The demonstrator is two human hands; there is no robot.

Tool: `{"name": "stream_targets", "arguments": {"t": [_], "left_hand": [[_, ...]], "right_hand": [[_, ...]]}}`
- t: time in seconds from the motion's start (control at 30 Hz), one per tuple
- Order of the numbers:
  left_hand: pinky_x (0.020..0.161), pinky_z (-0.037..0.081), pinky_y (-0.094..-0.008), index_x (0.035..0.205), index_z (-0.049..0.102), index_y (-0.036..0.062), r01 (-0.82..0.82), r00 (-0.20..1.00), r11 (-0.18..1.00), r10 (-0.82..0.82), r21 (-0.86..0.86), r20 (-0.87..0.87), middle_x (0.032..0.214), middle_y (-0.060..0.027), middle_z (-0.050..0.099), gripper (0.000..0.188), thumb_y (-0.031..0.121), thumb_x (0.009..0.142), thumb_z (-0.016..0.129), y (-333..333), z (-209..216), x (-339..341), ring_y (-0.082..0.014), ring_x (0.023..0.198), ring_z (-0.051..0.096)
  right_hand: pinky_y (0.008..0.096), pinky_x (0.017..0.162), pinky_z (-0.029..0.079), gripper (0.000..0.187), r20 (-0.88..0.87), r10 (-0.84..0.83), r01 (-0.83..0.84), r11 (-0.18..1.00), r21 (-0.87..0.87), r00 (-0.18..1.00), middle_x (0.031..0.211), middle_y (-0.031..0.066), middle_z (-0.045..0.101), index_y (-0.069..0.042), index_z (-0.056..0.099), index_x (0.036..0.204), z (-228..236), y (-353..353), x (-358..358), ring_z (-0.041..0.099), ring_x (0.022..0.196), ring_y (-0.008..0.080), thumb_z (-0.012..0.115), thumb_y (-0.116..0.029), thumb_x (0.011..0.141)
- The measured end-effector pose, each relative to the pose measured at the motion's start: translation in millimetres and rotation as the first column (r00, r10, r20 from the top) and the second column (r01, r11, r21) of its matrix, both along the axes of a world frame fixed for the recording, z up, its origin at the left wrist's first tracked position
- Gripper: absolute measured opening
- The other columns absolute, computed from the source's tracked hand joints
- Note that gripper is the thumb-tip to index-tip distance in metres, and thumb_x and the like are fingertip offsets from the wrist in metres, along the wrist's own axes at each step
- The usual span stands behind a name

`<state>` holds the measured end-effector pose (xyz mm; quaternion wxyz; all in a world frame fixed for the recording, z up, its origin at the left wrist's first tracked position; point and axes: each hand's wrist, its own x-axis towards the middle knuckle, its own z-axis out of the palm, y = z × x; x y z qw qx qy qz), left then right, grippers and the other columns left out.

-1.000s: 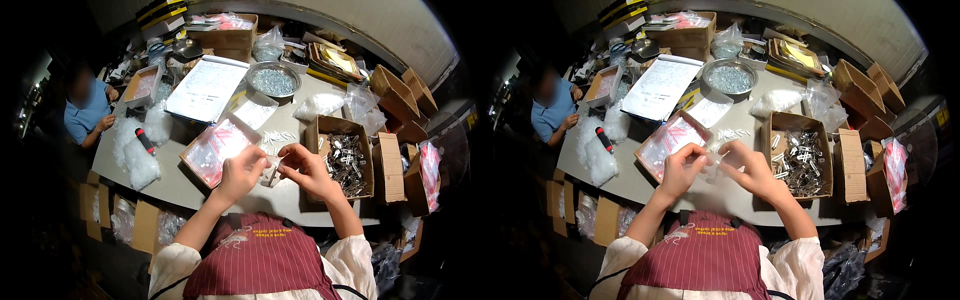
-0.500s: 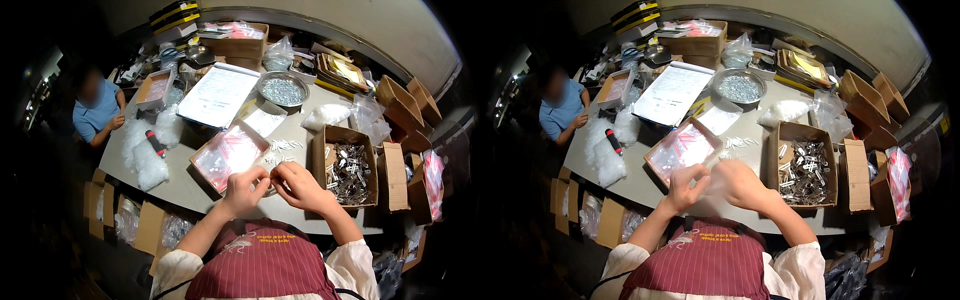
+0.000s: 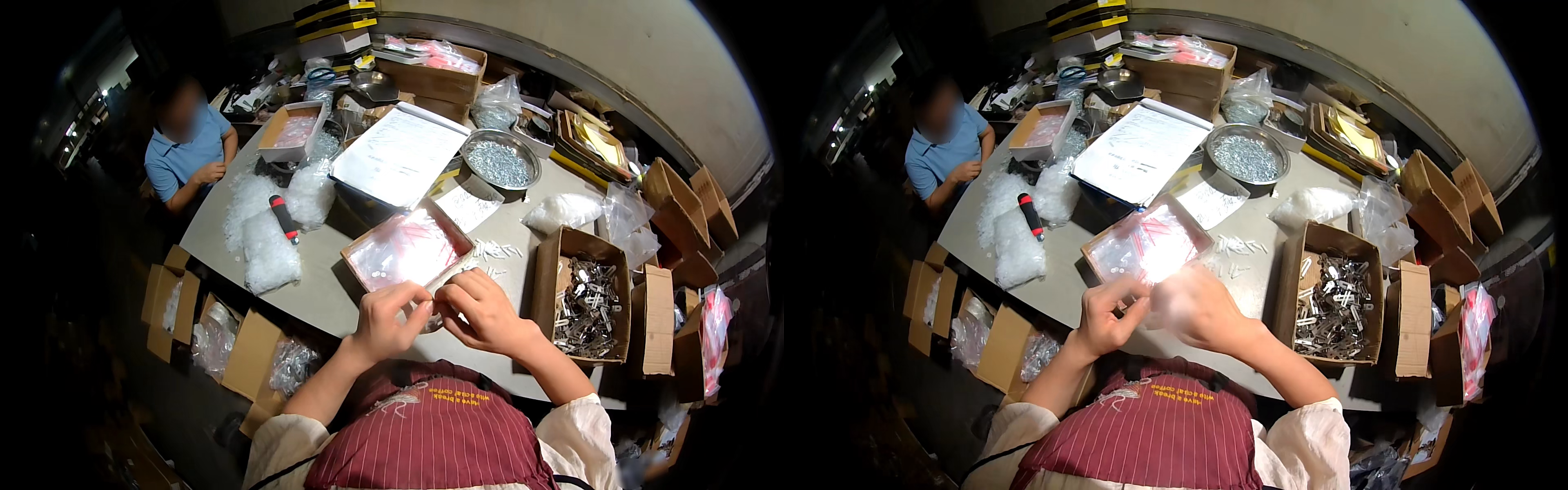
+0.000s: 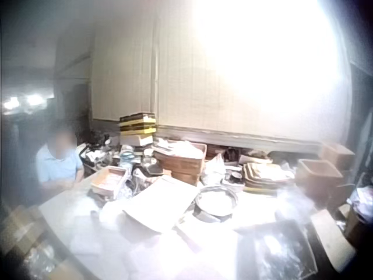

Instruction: The person repeatedly picks small metallic parts from a cardboard box, places them into small plastic bags, and then puts the bags into a larger box. The person works at a table with another individual nearby.

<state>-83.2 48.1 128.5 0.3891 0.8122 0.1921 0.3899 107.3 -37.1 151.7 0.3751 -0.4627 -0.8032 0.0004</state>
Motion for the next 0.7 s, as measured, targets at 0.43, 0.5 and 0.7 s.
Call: {"name": "stream_targets", "arguments": {"t": [0.43, 0.5, 0.7], "left_hand": [[0.062, 0.052, -0.0356, 0.085, 0.065, 0.0008, 0.059, 0.992, 0.995, -0.067, 0.082, 0.103, 0.075, -0.0110, 0.066, 0.001, 0.001, 0.085, 0.067, 11, 4, -5, -0.0277, 0.067, 0.067], [0.063, 0.052, -0.0356, 0.085, 0.066, 0.0007, 0.059, 0.992, 0.997, -0.063, 0.044, 0.105, 0.076, -0.0108, 0.066, 0.001, 0.000, 0.085, 0.067, 11, 0, -5, -0.0278, 0.067, 0.067], [0.065, 0.052, -0.0307, 0.084, 0.065, -0.0003, 0.072, 0.986, 0.993, -0.085, 0.096, 0.144, 0.082, -0.0122, 0.070, 0.001, -0.001, 0.083, 0.065, 11, -8, -2, -0.0214, 0.070, 0.067]], "right_hand": [[0.0369, 0.073, 0.042, 0.009, -0.156, 0.072, -0.086, 0.992, -0.089, 0.985, 0.084, 0.0089, 0.059, -0.004, 0.062, 0.092, 8, 14, 0, 0.055, 0.078, 0.0263, 0.068, -0.006, 0.085], [0.0373, 0.074, 0.043, 0.010, -0.176, 0.056, -0.079, 0.989, -0.124, 0.983, 0.085, 0.0093, 0.059, -0.004, 0.062, 0.092, 7, 14, 0, 0.055, 0.080, 0.0269, 0.068, -0.006, 0.085], [0.0382, 0.075, 0.046, 0.010, -0.206, 0.023, -0.099, 0.926, -0.364, 0.978, 0.084, 0.0101, 0.059, -0.004, 0.061, 0.091, 18, 11, 0, 0.055, 0.081, 0.0288, 0.067, -0.008, 0.085]]}}
